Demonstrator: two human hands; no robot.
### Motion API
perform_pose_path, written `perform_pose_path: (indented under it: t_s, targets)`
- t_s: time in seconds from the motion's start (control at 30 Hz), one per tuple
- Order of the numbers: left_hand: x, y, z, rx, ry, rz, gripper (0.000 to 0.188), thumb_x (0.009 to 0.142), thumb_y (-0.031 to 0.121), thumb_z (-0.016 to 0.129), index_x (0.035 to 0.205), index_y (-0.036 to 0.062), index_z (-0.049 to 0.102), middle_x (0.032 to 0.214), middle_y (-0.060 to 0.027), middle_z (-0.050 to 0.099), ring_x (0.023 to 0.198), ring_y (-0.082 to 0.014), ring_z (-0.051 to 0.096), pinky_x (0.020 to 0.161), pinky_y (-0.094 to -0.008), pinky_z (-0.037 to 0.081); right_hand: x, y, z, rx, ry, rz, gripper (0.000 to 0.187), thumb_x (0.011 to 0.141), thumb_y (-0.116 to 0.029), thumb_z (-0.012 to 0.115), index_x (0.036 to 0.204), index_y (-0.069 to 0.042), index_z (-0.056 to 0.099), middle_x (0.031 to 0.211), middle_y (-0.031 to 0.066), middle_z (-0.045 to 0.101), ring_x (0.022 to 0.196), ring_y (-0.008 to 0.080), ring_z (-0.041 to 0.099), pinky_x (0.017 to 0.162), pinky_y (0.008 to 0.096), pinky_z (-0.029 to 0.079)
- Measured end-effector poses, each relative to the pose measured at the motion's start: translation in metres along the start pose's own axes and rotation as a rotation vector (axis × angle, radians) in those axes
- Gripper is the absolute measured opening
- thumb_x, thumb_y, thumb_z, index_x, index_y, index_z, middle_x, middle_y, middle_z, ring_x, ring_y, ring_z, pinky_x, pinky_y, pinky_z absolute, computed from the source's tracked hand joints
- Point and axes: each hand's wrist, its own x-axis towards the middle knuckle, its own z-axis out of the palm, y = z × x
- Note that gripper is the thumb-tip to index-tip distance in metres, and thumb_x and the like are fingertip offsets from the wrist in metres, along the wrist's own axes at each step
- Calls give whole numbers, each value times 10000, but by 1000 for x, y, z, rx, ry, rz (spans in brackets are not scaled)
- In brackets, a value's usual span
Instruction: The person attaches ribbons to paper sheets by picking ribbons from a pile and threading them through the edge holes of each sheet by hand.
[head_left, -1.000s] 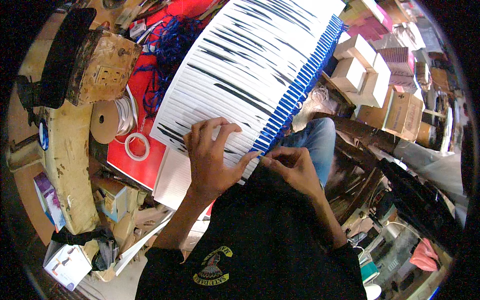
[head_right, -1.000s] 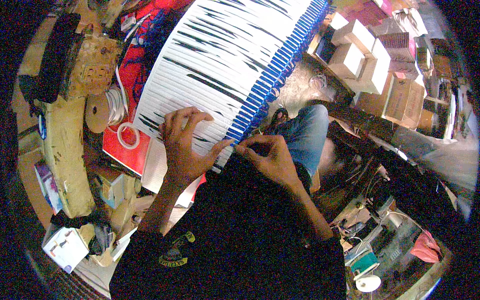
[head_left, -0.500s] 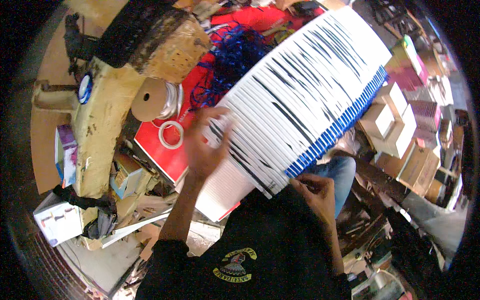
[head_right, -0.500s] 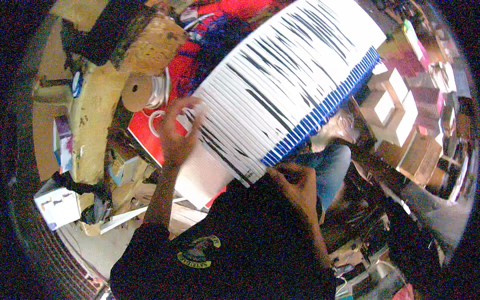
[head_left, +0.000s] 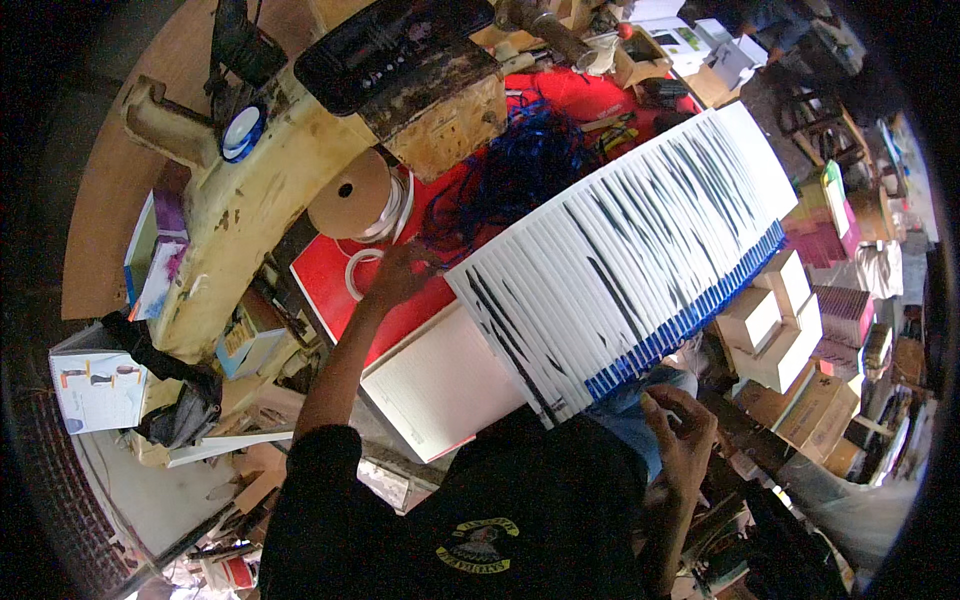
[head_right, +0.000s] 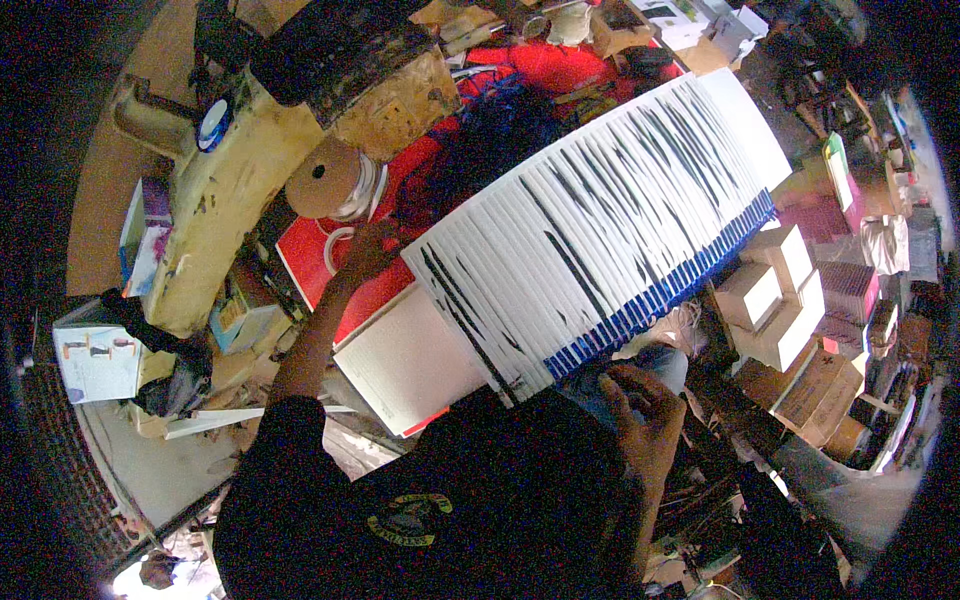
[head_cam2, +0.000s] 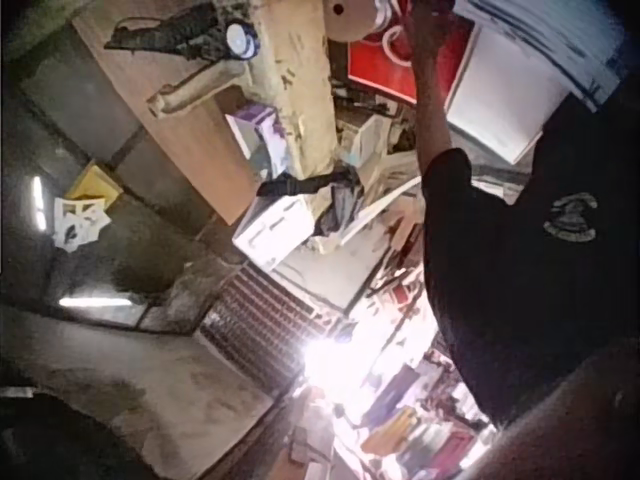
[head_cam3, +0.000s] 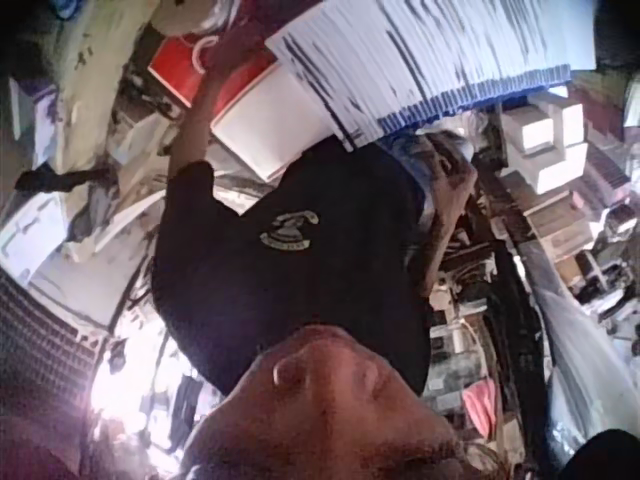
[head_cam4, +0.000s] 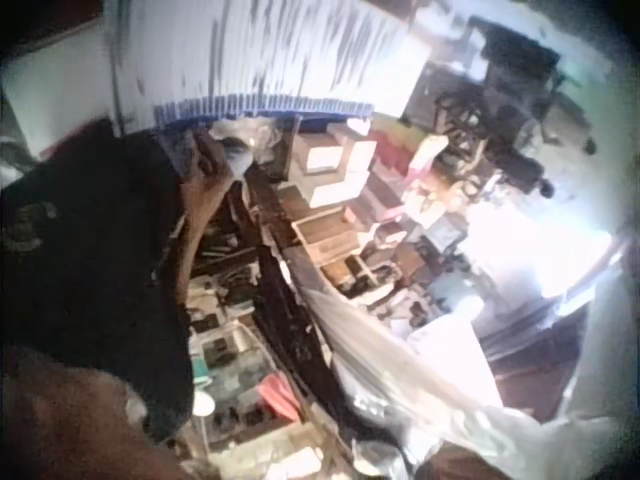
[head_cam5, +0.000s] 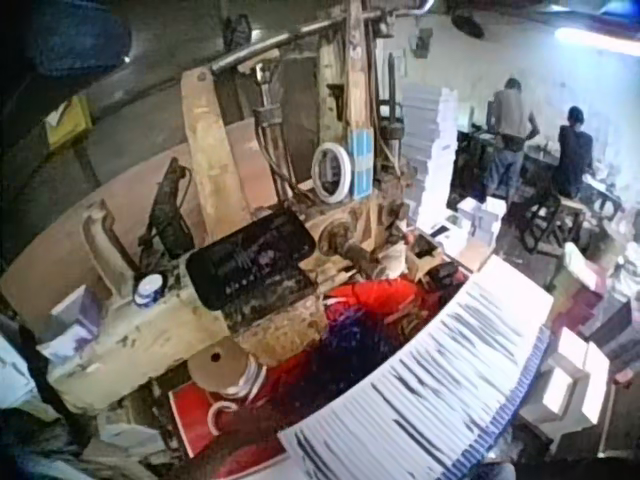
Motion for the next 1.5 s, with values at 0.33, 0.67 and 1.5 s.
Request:
perform_pose_path:
  t_s: [0.33,0.67,1.5]
  targets:
    - [-29,206,-93,-604,44,171,157,784,40,855,913,46,765,896,-57,767,766,-118,723,577,-255,562,-8,-83,60,159,-259,-243,187,894,-116,741,1039,-1,768,1016,140,751,948,227,708,841,319,536]
    - [-45,241,-53,-842,-454,130,138,862,65,776,1000,65,782,918,-118,775,827,-204,757,710,-322,603,-14,-72,31,669,-91,-2,300,1018,-223,623,917,42,719,987,153,732,713,161,671,633,267,544]
    - [-21,250,-1,-231,-84,202,252,847,164,758,1097,140,745,1200,-73,675,1158,-290,580,1034,-447,402,-11,48,40,273,-287,23,148,931,-100,742,1013,23,755,1032,90,723,732,99,614,629,242,491]
